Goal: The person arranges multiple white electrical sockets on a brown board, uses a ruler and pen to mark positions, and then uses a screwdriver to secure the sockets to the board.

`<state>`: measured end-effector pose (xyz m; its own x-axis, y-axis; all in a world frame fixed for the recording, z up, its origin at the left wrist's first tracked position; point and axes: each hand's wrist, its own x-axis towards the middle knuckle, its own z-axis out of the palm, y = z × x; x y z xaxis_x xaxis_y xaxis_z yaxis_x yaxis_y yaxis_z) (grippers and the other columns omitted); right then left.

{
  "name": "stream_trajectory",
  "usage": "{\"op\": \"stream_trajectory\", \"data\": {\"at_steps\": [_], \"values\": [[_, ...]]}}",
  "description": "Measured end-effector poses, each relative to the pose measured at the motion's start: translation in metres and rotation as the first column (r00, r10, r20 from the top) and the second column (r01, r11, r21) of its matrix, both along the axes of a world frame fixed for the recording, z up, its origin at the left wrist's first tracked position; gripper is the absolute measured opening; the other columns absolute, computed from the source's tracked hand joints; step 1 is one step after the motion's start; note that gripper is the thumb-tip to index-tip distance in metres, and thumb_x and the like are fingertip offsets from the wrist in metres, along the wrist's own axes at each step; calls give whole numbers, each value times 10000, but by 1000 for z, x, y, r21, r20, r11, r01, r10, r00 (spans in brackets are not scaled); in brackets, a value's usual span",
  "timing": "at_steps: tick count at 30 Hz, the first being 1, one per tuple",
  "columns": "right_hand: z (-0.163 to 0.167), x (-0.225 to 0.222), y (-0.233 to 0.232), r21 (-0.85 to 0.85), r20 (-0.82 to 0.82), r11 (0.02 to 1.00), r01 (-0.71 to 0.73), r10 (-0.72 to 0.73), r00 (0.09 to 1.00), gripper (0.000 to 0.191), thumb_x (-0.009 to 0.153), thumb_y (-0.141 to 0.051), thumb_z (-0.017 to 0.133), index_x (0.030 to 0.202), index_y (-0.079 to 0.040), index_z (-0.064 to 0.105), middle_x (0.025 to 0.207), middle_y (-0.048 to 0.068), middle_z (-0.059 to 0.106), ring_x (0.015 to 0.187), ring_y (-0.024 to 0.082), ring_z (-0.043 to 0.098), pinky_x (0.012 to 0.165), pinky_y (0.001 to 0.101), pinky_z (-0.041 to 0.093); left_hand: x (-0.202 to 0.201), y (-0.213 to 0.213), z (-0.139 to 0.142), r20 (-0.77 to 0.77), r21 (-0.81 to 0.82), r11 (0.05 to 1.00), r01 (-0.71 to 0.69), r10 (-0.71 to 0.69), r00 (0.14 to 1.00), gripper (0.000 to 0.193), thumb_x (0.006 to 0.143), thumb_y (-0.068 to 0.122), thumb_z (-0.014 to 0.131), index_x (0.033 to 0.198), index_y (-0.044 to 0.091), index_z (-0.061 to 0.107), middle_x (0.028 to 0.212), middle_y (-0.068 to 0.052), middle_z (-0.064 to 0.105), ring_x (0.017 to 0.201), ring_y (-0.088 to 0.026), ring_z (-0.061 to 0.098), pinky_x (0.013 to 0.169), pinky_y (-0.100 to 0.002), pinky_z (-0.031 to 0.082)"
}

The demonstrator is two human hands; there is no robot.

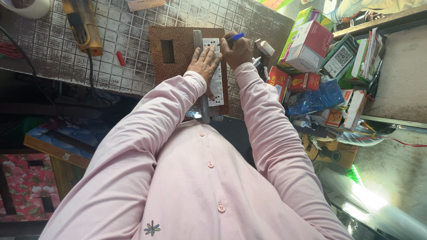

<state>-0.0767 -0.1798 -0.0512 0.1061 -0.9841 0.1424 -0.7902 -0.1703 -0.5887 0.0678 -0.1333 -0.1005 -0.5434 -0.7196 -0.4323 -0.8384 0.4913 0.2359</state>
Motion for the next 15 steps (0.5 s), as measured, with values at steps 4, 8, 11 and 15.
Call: {"op": "stream_trajectory", "data": {"at_steps": [4,8,11,15], "values": [[2,0,-3,40,-5,999,-17,17,1000,117,916,-192,743,938,-78,723,806,127,766,712,262,763,685,385,597,1,-1,-1,-15,2,1000,1,-1,1000,1655,419,765,923,1659,169,3,1711,-200,-1,1580,-339,-5,1261,-514,-31],[4,3,-7,39,-24,999,-31,32,999,104,917,-179,740,933,-77,729,800,127,765,719,266,764,692,386,597,0,-1,-2,-13,9,1000,-3,3,1000,1660,416,763,924,1658,172,-6,1707,-188,-5,1583,-332,-10,1266,-506,-39],[5,7,-7,52,-39,998,-18,20,999,95,910,-166,742,916,-71,740,771,133,761,701,267,761,684,391,594,0,-1,-2,-11,4,1000,2,-2,1000,1653,420,766,922,1656,172,0,1713,-196,-10,1586,-333,-14,1266,-501,-35],[8,10,-10,-32,67,998,60,-58,996,76,908,-150,727,916,-76,745,788,108,781,711,229,786,688,372,617,-2,-1,-2,-9,19,1000,0,1,1000,1658,422,775,918,1652,163,-10,1706,-196,-19,1578,-344,-34,1260,-506,-39]]}}
